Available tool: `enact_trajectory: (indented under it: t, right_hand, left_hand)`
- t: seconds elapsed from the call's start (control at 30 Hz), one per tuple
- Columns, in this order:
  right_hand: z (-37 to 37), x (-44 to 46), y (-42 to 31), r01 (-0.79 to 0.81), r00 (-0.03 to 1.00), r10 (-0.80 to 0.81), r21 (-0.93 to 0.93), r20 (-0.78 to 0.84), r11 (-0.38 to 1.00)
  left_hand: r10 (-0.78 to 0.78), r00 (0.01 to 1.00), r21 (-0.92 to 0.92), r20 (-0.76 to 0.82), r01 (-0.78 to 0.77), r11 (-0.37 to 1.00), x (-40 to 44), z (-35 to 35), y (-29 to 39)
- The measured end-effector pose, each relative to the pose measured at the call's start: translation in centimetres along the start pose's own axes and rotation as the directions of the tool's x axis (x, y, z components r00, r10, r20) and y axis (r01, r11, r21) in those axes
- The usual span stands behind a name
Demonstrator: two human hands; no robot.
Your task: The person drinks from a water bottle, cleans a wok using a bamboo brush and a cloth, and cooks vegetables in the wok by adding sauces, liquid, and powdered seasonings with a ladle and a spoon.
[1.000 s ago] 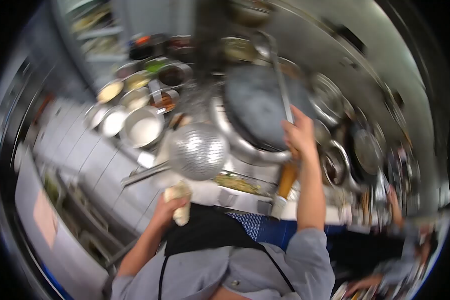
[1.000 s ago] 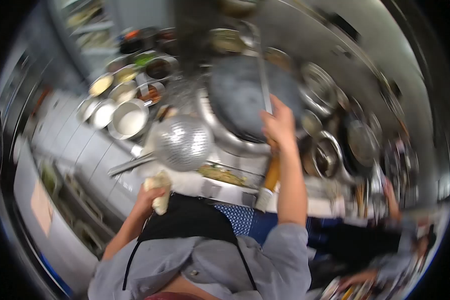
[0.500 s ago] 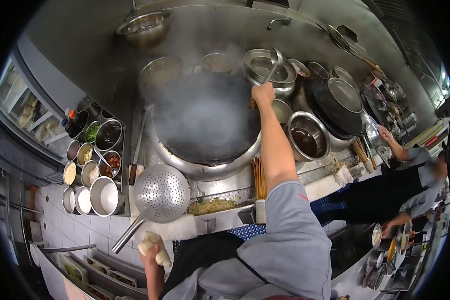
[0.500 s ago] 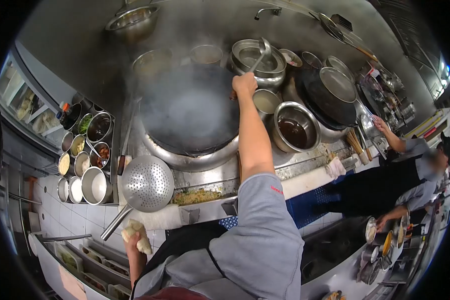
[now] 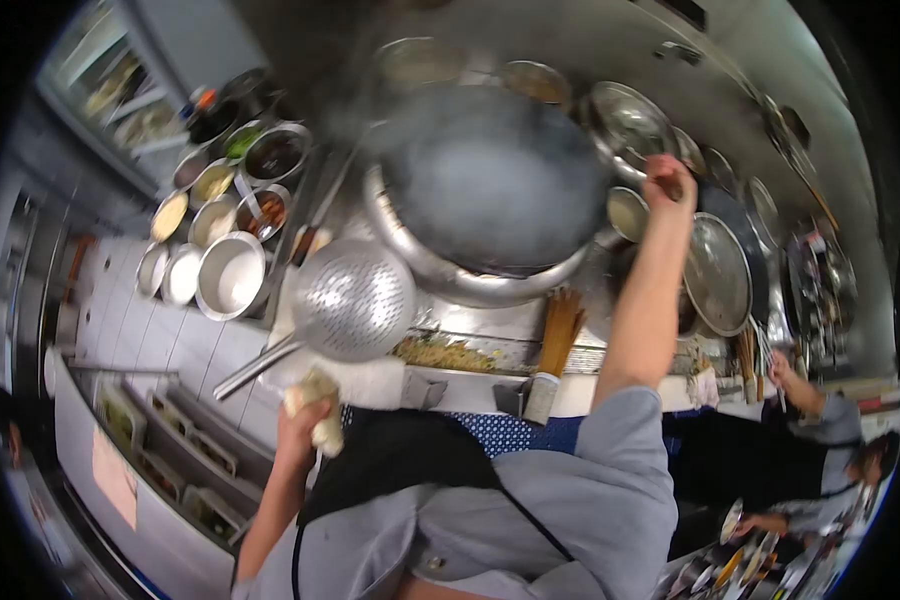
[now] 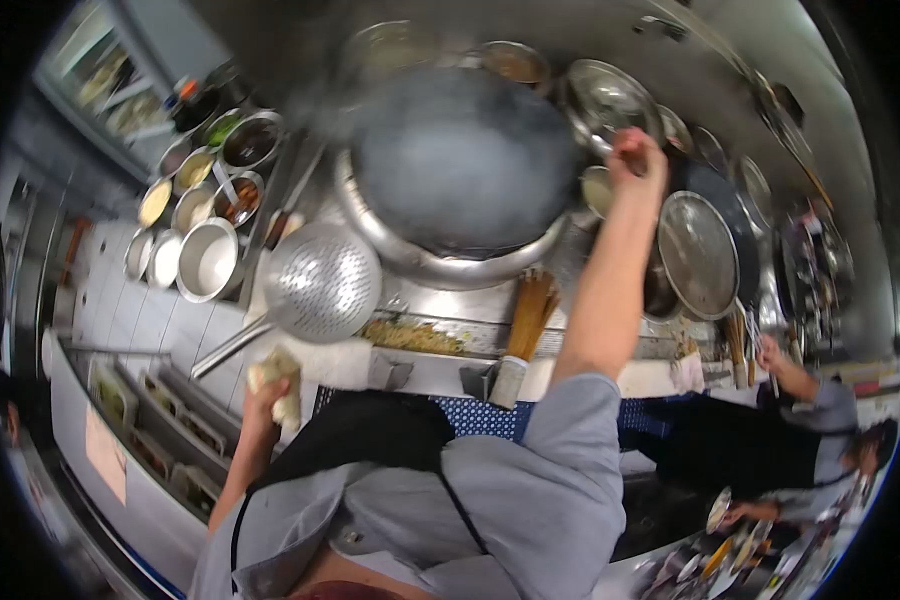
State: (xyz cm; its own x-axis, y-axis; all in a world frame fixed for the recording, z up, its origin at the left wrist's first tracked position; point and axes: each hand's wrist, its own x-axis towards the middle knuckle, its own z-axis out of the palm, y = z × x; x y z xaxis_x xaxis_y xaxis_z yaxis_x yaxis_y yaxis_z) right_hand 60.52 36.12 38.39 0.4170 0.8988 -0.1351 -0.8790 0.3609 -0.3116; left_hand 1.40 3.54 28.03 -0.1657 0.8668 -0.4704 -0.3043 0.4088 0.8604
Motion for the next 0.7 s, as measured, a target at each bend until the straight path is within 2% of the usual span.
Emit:
enact_trajectory:
  t: [0.03,0.13,0.27,0.37,0.43,0.57,0.6,0.63,0.7]
  right_hand:
    - [0.6,-2.1,0.0,-0.095,0.98,0.08,0.076,0.18,0.993]
    - [2.6,-5.7,-1.5,-0.454,0.881,0.42,0.142,0.217,0.879]
    - [4.4,-17.2,2.8,-0.521,0.85,0.454,0.296,0.269,0.8]
    - [2.9,-24.6,4.9,-0.55,0.832,0.525,0.386,0.177,0.741]
    - [1.1,-28.0,5.8,-0.556,0.821,0.56,0.381,0.111,0.739]
    - [-2.5,-32.5,6.4,-0.56,0.824,0.558,0.001,-0.1,0.828]
    - [-2.8,-33.9,6.8,-0.524,0.851,0.501,-0.195,-0.154,0.829]
    - [-3.1,-35.2,7.6,-0.473,0.881,0.43,-0.381,-0.197,0.795]
    - [-4.9,-37.5,8.2,-0.306,0.951,0.206,-0.768,-0.228,0.563]
  left_hand:
    - [-0.006,0.999,0.025,0.033,0.005,1.0,0.4,0.0,0.1]
    - [-0.012,0.986,0.039,0.165,0.006,0.999,1.5,-0.2,0.6]
    - [-0.022,0.96,-0.04,0.278,0.035,0.999,1.5,0.6,1.6]
    - [-0.034,0.94,-0.066,0.338,0.059,0.996,1.5,0.0,1.3]
    - [-0.032,0.926,-0.073,0.376,0.064,0.995,1.3,-0.5,1.2]
    - [-0.051,0.895,-0.082,0.443,0.097,0.992,1.7,-1.6,0.2]
    - [-0.059,0.886,-0.085,0.46,0.11,0.99,1.6,-1.9,0.0]
    - [-0.063,0.89,-0.07,0.452,0.105,0.992,1.7,-2.2,-0.1]
    - [-0.094,0.87,-0.009,0.484,0.113,0.994,2.0,-2.2,-0.3]
